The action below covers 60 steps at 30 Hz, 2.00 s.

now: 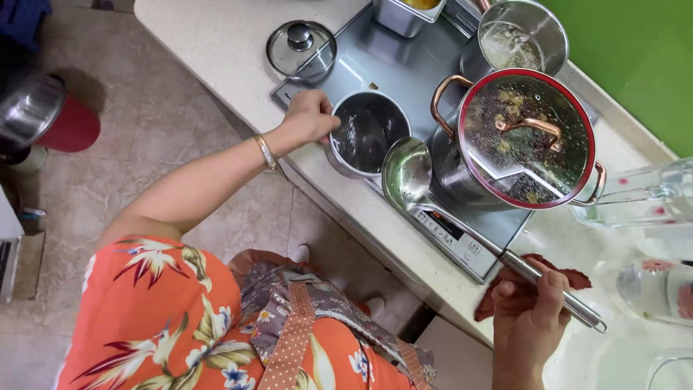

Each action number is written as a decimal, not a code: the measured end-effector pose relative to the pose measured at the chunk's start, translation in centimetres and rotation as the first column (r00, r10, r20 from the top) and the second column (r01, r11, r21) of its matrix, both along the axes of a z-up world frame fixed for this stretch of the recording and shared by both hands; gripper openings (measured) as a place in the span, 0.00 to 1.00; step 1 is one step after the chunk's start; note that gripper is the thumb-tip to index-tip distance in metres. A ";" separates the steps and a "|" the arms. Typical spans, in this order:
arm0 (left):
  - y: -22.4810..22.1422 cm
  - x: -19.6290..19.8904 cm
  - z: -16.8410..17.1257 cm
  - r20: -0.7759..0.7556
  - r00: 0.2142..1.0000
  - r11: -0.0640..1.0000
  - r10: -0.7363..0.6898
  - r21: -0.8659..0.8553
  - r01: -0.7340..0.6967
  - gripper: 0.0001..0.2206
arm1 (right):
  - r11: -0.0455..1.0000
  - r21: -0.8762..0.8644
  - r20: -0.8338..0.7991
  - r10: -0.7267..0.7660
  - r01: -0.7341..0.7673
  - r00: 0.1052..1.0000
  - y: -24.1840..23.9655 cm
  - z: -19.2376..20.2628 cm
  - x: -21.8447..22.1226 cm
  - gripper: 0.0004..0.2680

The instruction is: Preparing dried ingredients by washing them in a strainer and cutting them with scissors.

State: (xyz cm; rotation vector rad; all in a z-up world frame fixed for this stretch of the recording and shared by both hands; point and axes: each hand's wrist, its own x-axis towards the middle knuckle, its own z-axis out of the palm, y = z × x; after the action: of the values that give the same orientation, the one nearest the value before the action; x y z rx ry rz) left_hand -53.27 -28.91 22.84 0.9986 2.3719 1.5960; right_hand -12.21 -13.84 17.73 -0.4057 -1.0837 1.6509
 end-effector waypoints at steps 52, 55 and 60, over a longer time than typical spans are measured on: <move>19.2 14.4 14.6 -0.798 0.597 0.743 -0.078 0.353 0.569 0.05 | -0.130 0.961 0.162 -0.457 -0.246 0.874 22.1 5.7 -2.9 0.13; 19.3 14.1 14.1 -0.770 0.633 0.746 -0.082 0.374 0.551 0.05 | -0.278 0.906 0.132 -0.531 -0.320 0.837 22.6 7.0 -3.7 0.11; 18.7 13.5 14.0 -0.766 0.642 0.758 -0.046 0.392 0.521 0.04 | -0.187 0.893 0.230 -0.594 -0.410 0.771 23.7 8.1 -3.2 0.08</move>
State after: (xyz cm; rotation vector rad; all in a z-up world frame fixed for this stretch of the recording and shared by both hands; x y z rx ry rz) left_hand -39.74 -10.20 36.88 2.4228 1.8132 2.1055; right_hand -15.38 9.81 25.80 0.1310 -2.4557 -0.1830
